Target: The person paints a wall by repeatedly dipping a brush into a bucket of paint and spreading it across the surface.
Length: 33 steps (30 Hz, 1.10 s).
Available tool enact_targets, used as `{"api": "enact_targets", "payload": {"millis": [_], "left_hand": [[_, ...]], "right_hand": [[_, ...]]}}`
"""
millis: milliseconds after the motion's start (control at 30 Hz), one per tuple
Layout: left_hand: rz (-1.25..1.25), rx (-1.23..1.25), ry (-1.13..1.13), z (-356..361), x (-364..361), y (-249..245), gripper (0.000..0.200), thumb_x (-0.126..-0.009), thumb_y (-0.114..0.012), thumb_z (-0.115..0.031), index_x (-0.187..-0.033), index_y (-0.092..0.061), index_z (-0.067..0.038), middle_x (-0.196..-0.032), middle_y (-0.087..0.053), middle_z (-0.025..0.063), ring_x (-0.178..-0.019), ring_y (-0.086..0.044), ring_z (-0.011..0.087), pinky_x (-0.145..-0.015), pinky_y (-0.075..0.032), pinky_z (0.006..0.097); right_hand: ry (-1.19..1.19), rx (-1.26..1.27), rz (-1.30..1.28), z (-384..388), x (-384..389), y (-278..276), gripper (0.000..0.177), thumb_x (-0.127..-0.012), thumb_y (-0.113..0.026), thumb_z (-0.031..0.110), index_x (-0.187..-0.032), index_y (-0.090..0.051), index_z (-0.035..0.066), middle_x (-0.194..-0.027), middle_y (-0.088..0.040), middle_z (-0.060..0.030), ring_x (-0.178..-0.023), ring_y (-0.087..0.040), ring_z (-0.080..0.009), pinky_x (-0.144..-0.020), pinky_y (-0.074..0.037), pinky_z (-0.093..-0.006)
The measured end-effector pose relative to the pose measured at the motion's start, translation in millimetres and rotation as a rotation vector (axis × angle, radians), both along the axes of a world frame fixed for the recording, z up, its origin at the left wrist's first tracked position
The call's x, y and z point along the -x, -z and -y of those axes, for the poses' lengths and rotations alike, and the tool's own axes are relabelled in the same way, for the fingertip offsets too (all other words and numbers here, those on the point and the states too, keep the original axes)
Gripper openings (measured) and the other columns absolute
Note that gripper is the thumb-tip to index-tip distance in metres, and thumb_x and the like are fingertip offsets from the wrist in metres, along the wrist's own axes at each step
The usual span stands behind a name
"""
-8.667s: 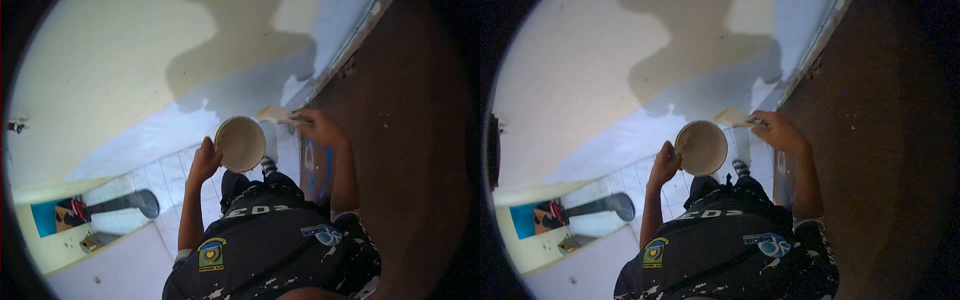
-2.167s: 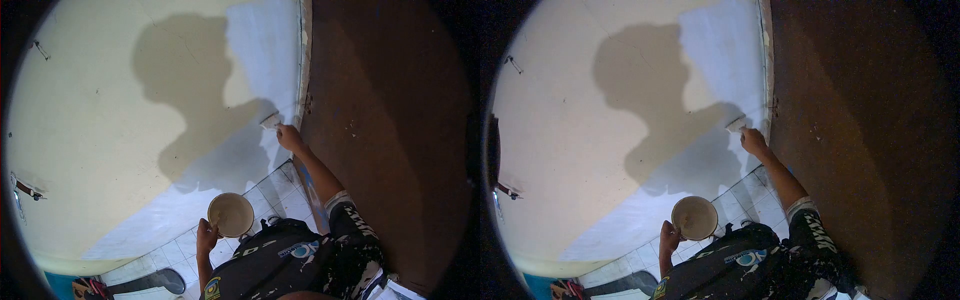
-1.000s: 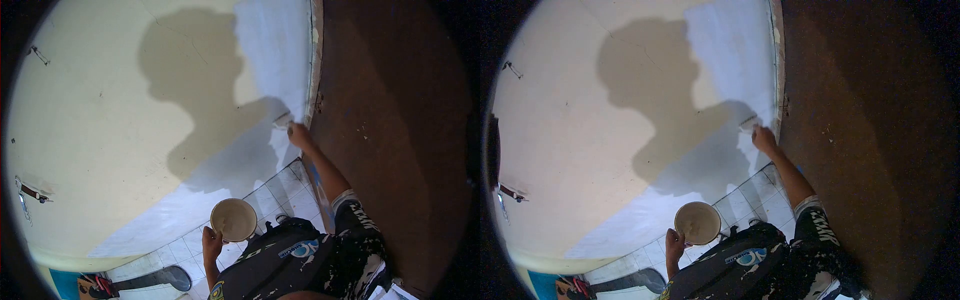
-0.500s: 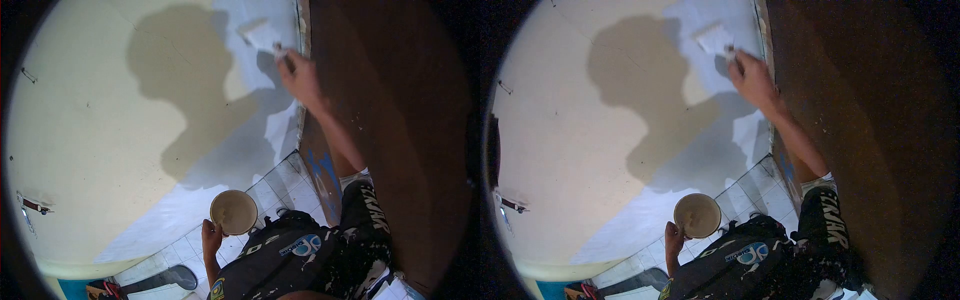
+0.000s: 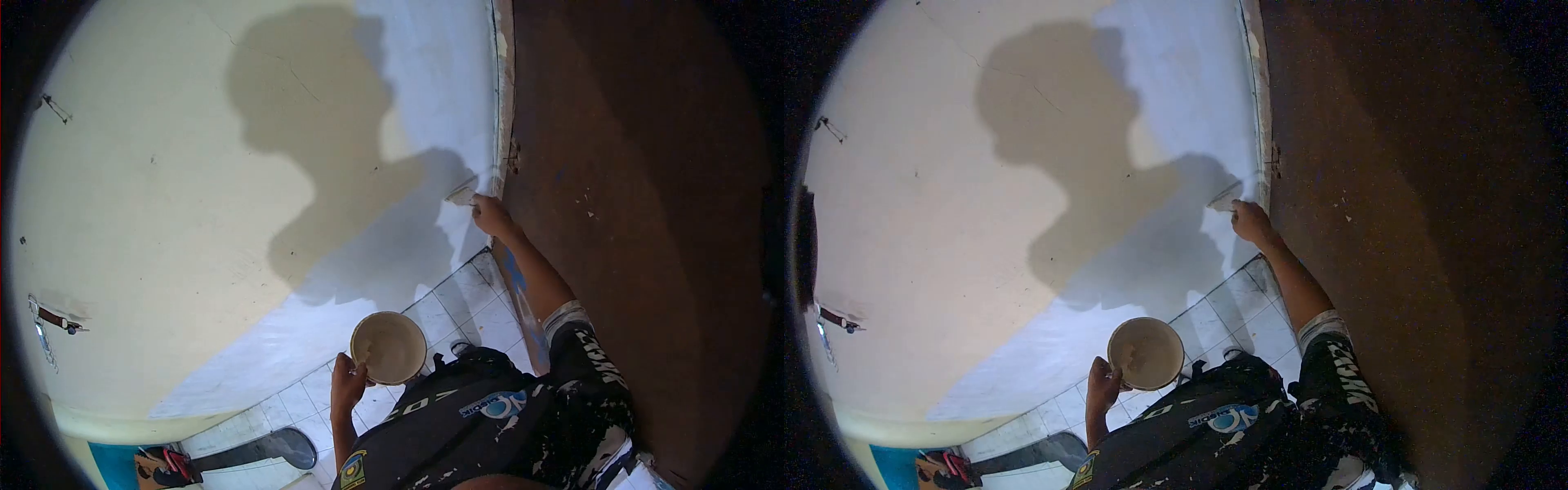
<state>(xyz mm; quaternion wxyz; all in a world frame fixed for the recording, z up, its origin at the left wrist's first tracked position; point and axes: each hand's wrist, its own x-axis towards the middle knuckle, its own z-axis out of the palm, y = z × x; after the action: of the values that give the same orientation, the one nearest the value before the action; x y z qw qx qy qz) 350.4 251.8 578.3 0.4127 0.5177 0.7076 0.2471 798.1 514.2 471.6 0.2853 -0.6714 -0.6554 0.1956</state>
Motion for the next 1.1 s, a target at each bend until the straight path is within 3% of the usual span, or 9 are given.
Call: {"api": "enact_targets", "payload": {"millis": [233, 367, 433, 533, 633, 767, 867, 967, 1100], "left_hand": [[-0.005, -0.035, 0.001, 5, 25, 39, 0.028, -0.089, -0.067, -0.015, -0.09, -0.044, 0.001, -0.082, -0.058, 0.0168, -0.072, -0.061, 0.025, -0.063, -0.052, 0.0392], [-0.041, -0.04, -0.001, 4, 25, 44, 0.029, -0.087, -0.068, -0.017, -0.089, -0.045, 0.0, -0.079, -0.056, 0.015, -0.073, -0.058, 0.0254, -0.066, -0.048, 0.0402], [0.025, -0.022, -0.042, 4, 33, 57, 0.029, -0.086, -0.068, -0.016, -0.088, -0.044, 0.0, -0.078, -0.055, 0.0144, -0.071, -0.058, 0.0254, -0.065, -0.048, 0.0403], [0.08, -0.069, -0.019, 7, 33, 52, 0.028, -0.086, -0.069, -0.015, -0.088, -0.044, 0.0, -0.076, -0.054, 0.0141, -0.069, -0.057, 0.0249, -0.063, -0.048, 0.0398], [0.098, -0.063, -0.043, 12, 23, 31, 0.029, -0.086, -0.07, -0.014, -0.088, -0.044, 0.0, -0.074, -0.053, 0.014, -0.066, -0.057, 0.0242, -0.062, -0.048, 0.0388], [0.066, -0.095, -0.108, 20, 34, 40, 0.03, -0.086, -0.07, -0.014, -0.088, -0.044, 0.0, -0.072, -0.052, 0.014, -0.064, -0.055, 0.0233, -0.059, -0.047, 0.0389], [0.112, -0.139, -0.126, 25, 48, 61, 0.031, -0.086, -0.07, -0.016, -0.085, -0.044, 0.0, -0.071, -0.051, 0.0141, -0.063, -0.052, 0.0231, -0.057, -0.045, 0.0398], [0.035, -0.125, 0.008, 20, 56, 66, 0.025, -0.093, -0.062, -0.004, -0.092, -0.036, -0.001, -0.078, -0.052, 0.0119, -0.064, -0.068, 0.0243, -0.048, -0.059, 0.0375], [0.048, -0.133, 0.06, 13, 47, 48, 0.025, -0.093, -0.062, -0.004, -0.092, -0.037, -0.001, -0.076, -0.05, 0.011, -0.065, -0.067, 0.0235, -0.049, -0.06, 0.0378]], "right_hand": [[-0.089, -0.237, -0.121, -2, 31, -203, 0.031, -0.086, -0.067, 0.012, -0.114, -0.066, -0.002, -0.094, -0.068, -0.026, -0.09, -0.067, -0.0425, -0.078, -0.052, -0.0455], [-0.07, -0.446, -0.184, 33, 42, -326, 0.027, -0.088, -0.066, 0.01, -0.112, -0.067, -0.002, -0.084, -0.069, -0.0214, -0.074, -0.067, -0.0254, -0.072, -0.052, -0.0371], [-0.075, -0.674, -0.186, 43, 44, -372, 0.024, -0.086, -0.064, 0.013, -0.107, -0.066, 0.0, -0.092, -0.068, -0.0269, -0.091, -0.066, -0.0435, -0.079, -0.052, -0.0491], [-0.017, -0.783, -0.143, 51, 59, -425, 0.025, -0.087, -0.063, 0.013, -0.108, -0.064, -0.001, -0.089, -0.067, -0.0273, -0.089, -0.066, -0.0437, -0.076, -0.052, -0.0496], [-0.035, -0.761, -0.164, 22, 76, -404, 0.027, -0.091, -0.063, 0.01, -0.116, -0.064, -0.001, -0.086, -0.066, -0.0236, -0.072, -0.063, -0.0287, -0.068, -0.051, -0.0368], [-0.046, -1.022, -0.155, -22, 93, -256, 0.036, -0.09, -0.062, 0.012, -0.125, -0.058, 0.003, -0.104, -0.066, -0.0242, -0.088, -0.065, -0.0443, -0.073, -0.053, -0.051], [-0.011, -0.962, -0.146, -14, 93, -173, 0.037, -0.09, -0.061, 0.011, -0.125, -0.057, 0.001, -0.101, -0.066, -0.0226, -0.086, -0.065, -0.0432, -0.072, -0.054, -0.0497], [0.027, -0.653, -0.096, 7, 84, -118, 0.037, -0.091, -0.061, 0.011, -0.127, -0.057, 0.002, -0.097, -0.065, -0.0218, -0.083, -0.065, -0.0421, -0.072, -0.055, -0.0485], [0.02, -0.335, -0.062, 35, 69, -57, 0.033, -0.089, -0.061, 0.014, -0.12, -0.06, 0.003, -0.094, -0.067, -0.0212, -0.082, -0.066, -0.042, -0.075, -0.054, -0.0518]]}}
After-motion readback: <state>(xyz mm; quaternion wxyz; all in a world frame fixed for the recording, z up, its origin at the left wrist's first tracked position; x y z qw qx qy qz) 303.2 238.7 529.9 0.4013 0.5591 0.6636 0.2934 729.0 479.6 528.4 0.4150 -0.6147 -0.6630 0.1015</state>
